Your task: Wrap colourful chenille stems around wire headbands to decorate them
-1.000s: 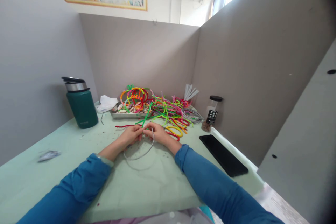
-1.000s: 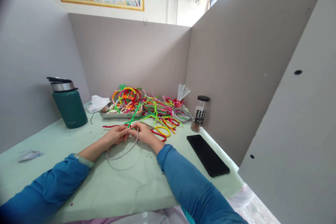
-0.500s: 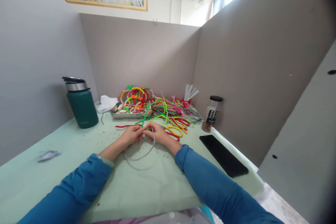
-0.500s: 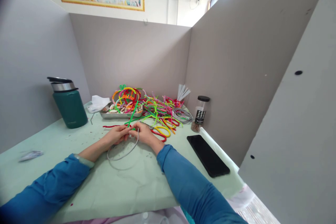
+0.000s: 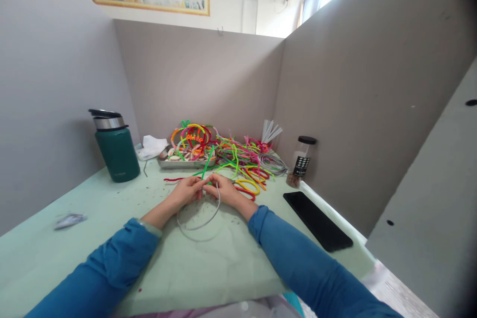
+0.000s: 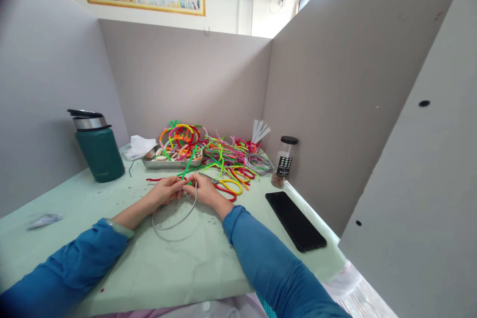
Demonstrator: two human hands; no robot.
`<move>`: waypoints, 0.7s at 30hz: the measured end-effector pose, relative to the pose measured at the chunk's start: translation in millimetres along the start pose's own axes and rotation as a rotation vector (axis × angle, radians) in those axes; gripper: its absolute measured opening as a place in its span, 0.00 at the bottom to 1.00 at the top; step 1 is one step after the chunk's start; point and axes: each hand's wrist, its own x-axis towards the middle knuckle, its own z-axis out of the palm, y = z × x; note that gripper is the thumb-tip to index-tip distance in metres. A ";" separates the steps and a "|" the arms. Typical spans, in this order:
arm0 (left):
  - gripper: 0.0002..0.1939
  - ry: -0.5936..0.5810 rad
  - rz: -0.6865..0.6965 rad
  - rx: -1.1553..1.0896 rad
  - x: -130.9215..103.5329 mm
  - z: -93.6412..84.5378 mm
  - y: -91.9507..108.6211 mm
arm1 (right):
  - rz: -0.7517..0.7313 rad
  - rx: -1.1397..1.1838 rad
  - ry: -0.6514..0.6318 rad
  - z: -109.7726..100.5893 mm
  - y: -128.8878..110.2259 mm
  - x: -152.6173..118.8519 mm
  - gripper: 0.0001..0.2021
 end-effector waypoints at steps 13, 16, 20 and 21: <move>0.22 0.019 0.010 0.051 2.5 -0.1 -2.6 | 0.041 0.070 -0.023 -1.9 -11.5 -3.3 0.08; 0.22 0.026 0.019 0.063 4.1 -0.5 -5.1 | 0.040 0.057 -0.021 -2.6 -14.6 -4.5 0.08; 0.21 0.010 0.028 0.071 3.8 -0.8 -5.0 | 0.041 0.039 -0.024 -2.9 -12.9 -4.1 0.08; 0.21 0.005 0.028 0.070 3.3 -0.7 -4.3 | 0.040 0.035 -0.025 -2.8 -11.8 -3.7 0.08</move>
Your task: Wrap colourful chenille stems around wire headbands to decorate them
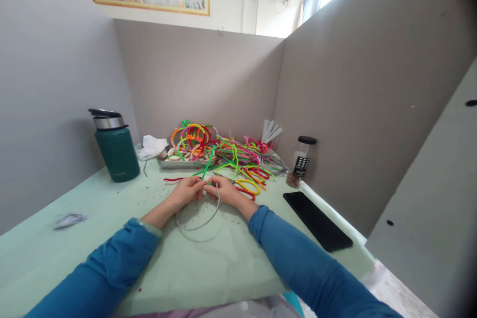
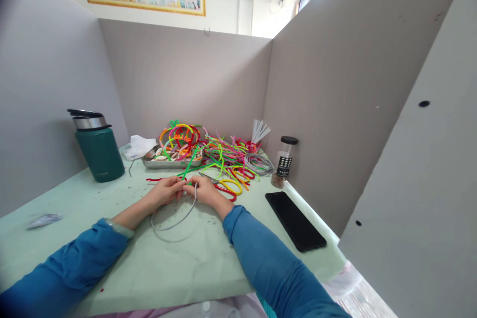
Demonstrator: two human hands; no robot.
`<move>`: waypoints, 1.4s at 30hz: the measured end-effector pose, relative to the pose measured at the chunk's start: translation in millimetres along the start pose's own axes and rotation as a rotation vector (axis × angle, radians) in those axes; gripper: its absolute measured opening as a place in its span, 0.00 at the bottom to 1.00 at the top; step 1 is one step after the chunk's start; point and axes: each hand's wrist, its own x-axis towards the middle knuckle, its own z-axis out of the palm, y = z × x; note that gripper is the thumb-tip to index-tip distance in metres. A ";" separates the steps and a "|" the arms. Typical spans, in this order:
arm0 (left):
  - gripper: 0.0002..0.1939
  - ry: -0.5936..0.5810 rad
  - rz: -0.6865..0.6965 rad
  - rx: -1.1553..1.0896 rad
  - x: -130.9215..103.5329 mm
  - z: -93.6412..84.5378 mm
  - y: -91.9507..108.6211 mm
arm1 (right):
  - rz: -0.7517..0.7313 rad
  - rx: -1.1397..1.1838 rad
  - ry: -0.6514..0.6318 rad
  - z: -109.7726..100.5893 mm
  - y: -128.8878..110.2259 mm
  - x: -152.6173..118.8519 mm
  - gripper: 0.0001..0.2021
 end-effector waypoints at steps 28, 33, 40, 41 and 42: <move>0.20 -0.002 0.001 -0.081 -3.9 2.3 4.8 | 0.032 0.026 0.050 2.4 10.2 5.8 0.08; 0.18 -0.018 0.035 -0.159 -2.1 2.8 2.2 | 0.042 0.048 0.057 1.5 9.1 5.9 0.08; 0.15 -0.032 0.020 -0.197 -1.5 1.8 0.4 | 0.039 0.049 0.055 1.4 9.3 6.2 0.07; 0.15 -0.028 0.020 -0.186 -1.0 1.7 -0.5 | 0.036 0.045 0.056 1.6 10.2 6.5 0.07; 0.15 -0.024 0.018 -0.173 -0.6 1.5 -1.6 | 0.034 0.043 0.057 1.9 11.0 6.8 0.07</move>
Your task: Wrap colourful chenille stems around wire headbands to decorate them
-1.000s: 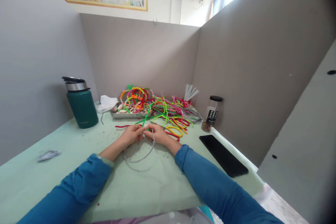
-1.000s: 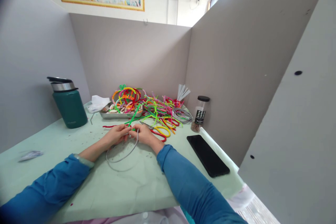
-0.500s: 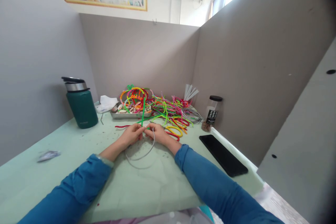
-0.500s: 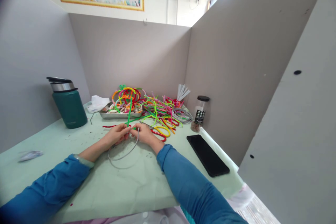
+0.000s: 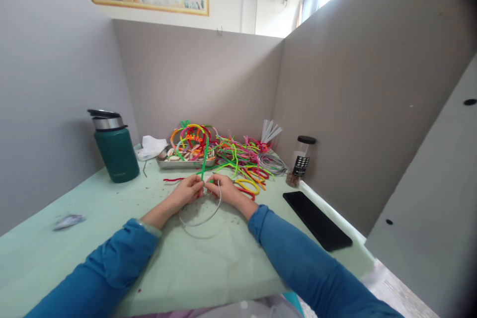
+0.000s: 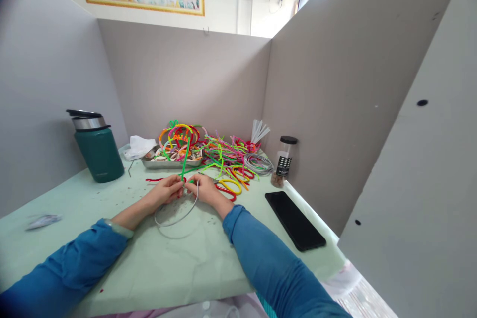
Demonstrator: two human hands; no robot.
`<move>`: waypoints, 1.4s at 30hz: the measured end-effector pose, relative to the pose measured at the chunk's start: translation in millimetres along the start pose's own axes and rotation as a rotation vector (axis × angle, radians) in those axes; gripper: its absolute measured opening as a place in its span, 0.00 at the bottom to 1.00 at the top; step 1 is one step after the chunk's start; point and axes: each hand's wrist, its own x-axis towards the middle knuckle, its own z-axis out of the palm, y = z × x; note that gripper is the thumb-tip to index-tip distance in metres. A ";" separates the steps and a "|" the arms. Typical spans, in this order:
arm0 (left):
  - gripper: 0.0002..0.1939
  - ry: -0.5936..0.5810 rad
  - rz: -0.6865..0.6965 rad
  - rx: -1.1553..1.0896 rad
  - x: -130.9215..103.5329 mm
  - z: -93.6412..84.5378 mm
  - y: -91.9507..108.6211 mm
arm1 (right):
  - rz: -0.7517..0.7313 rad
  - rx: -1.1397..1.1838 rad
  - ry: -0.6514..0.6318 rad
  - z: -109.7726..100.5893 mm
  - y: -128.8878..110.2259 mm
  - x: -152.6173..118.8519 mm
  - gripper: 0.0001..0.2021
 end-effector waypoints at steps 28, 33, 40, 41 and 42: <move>0.14 0.129 0.027 0.088 2.4 0.9 1.4 | 0.008 0.038 -0.023 1.0 2.7 -0.1 0.10; 0.14 0.117 0.012 0.088 2.7 0.7 0.8 | -0.003 0.012 -0.022 1.0 5.8 1.4 0.09; 0.13 0.100 -0.018 0.075 0.3 1.2 5.5 | -0.006 0.008 -0.037 -0.3 5.1 0.5 0.08; 0.13 0.096 -0.037 0.065 -0.3 1.0 6.3 | -0.004 0.008 -0.042 -0.4 4.7 0.2 0.08; 0.13 0.091 -0.060 0.057 -0.6 0.7 6.7 | -0.003 0.008 -0.046 -0.5 4.4 -0.2 0.08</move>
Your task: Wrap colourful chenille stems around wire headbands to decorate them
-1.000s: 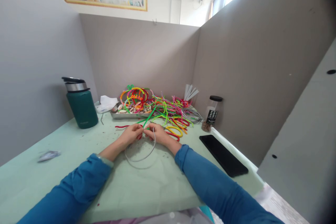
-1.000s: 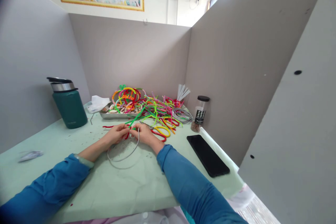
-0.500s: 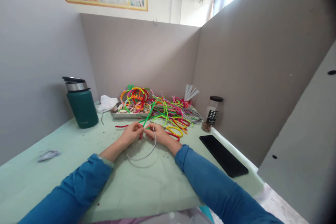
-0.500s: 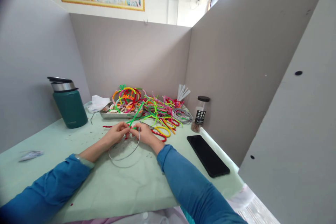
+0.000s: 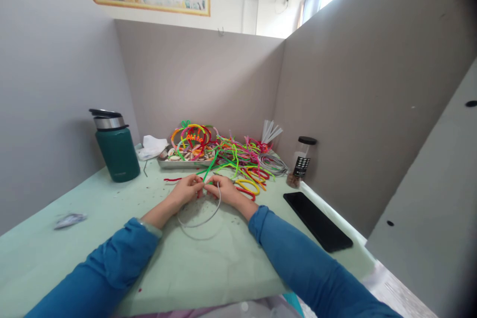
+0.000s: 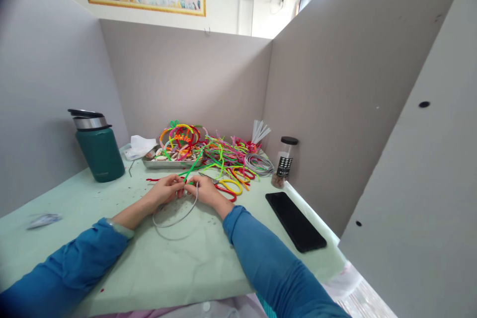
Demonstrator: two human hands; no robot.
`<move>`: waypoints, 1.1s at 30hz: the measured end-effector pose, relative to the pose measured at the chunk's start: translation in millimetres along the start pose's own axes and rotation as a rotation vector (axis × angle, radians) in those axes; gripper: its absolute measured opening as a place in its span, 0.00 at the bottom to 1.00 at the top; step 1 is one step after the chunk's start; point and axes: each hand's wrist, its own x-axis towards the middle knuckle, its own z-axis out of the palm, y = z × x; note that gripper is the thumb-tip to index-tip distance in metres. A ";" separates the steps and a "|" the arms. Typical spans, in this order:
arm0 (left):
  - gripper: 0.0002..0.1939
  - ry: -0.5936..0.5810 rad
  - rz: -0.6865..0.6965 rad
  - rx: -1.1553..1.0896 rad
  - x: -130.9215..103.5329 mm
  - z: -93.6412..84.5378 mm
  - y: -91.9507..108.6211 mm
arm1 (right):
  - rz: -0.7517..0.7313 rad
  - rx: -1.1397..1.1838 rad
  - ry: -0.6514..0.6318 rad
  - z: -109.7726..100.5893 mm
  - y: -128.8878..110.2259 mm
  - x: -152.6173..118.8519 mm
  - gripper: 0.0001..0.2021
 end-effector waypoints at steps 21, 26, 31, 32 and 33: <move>0.14 -0.020 -0.132 -0.092 -0.2 -2.7 -0.8 | -0.082 0.064 -0.012 -0.4 -4.4 -2.7 0.12; 0.14 -0.040 -0.128 -0.106 1.1 -4.4 -4.2 | -0.097 0.069 -0.057 -1.6 -5.1 -3.5 0.16; 0.14 -0.042 -0.123 -0.090 2.4 -5.3 -7.0 | -0.138 0.054 -0.091 -2.5 -9.4 -5.6 0.18; 0.14 -0.043 -0.122 -0.086 2.2 -5.3 -6.9 | -0.134 0.041 -0.084 -2.5 -10.5 -6.0 0.18; 0.14 -0.044 -0.123 -0.081 2.0 -5.3 -6.6 | -0.125 0.025 -0.074 -2.3 -11.5 -6.3 0.17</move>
